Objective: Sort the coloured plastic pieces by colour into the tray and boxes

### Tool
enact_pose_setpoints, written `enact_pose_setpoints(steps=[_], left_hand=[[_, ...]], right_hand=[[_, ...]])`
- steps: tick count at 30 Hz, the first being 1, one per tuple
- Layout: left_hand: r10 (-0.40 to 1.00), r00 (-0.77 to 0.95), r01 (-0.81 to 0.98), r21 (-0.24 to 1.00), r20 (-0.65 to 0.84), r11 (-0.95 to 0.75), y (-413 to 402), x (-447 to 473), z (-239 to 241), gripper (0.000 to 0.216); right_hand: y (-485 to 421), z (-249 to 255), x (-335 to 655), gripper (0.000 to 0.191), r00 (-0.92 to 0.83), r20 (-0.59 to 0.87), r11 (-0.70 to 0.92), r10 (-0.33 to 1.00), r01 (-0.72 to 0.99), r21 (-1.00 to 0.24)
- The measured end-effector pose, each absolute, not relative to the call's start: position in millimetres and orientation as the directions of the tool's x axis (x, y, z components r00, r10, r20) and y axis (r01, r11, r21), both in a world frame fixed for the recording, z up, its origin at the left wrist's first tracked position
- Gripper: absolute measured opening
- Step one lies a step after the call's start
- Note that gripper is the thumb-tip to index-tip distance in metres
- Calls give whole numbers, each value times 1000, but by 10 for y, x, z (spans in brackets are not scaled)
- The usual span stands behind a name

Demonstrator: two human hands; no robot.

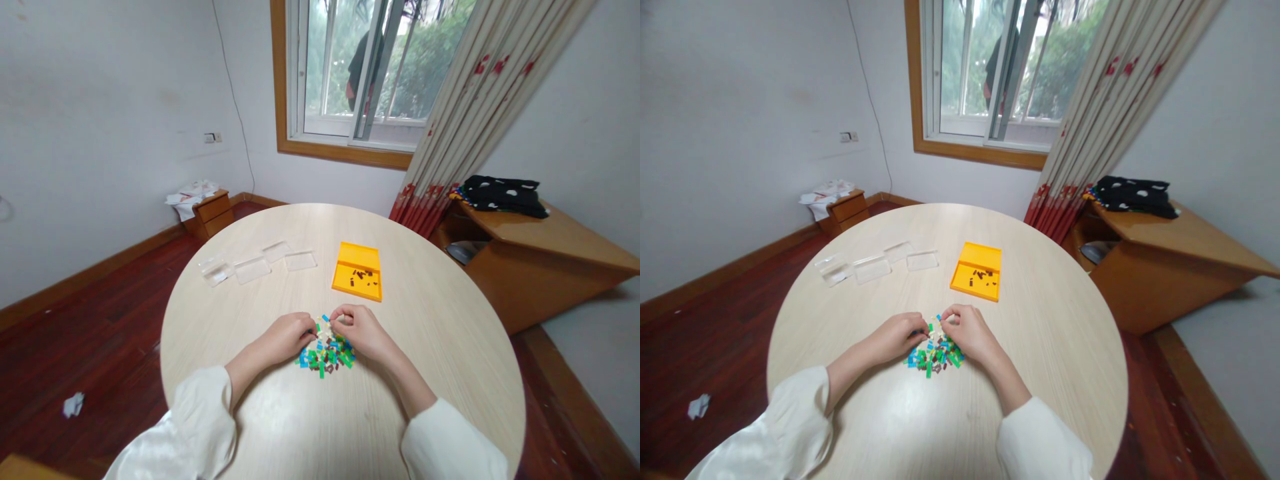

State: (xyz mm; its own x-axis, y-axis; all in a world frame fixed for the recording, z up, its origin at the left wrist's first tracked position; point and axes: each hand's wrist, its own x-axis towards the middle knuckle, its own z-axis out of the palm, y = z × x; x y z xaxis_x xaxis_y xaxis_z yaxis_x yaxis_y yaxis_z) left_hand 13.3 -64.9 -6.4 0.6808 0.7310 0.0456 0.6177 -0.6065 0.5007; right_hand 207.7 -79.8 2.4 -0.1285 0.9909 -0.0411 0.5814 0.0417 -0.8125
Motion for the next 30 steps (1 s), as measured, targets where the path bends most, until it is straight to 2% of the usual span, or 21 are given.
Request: enact_pose_setpoints(steps=[3,5,7,9,10,12,14,16,20,22,27,30], left_hand=[[734,675,596,532,72,-601,-653,139,-77,16],[780,610,534,656,137,-533,-640,150,-92,13],[868,472,388,847,155,-363,-615,164,-93,9],[931,363,95,992,38,-77,-582,171,-73,8],[932,358,-85,991,-62,99,-566,170,-57,7],[859,441,-367,822,-259,436,-540,154,-26,5],[742,553,-470,594,-379,653,-525,130,-12,5],[655,637,-477,460,-407,749,-521,110,-18,11],[596,741,-470,396,-309,789,-528,99,-41,31],[569,778,-450,395,-267,801,-537,105,-38,40],[510,824,-397,390,-248,831,-564,131,-58,51],[515,813,-400,381,-271,833,-569,151,-90,53]], right_hand=[[-792,-1,2080,16,-105,-55,12,993,546,-838],[-798,19,2080,16,-97,-75,-17,992,501,-865],[-810,70,2080,16,-114,-95,-38,989,423,-906],[-822,143,2085,18,-145,-99,-48,985,320,-946],[-827,182,2089,20,-158,-97,-53,983,261,-964],[-835,254,2095,24,-168,-98,-76,981,132,-988],[-840,307,2095,29,-161,-114,-116,980,0,-993],[-842,335,2084,31,-152,-138,-158,979,-131,-979],[-839,317,2034,30,-142,-137,-178,980,-345,-922],[-842,292,1993,30,-119,-131,-162,984,-302,-939],[-860,249,1861,34,-144,-88,-85,986,25,-996],[-848,224,1812,36,-64,-10,-5,998,80,-997]])
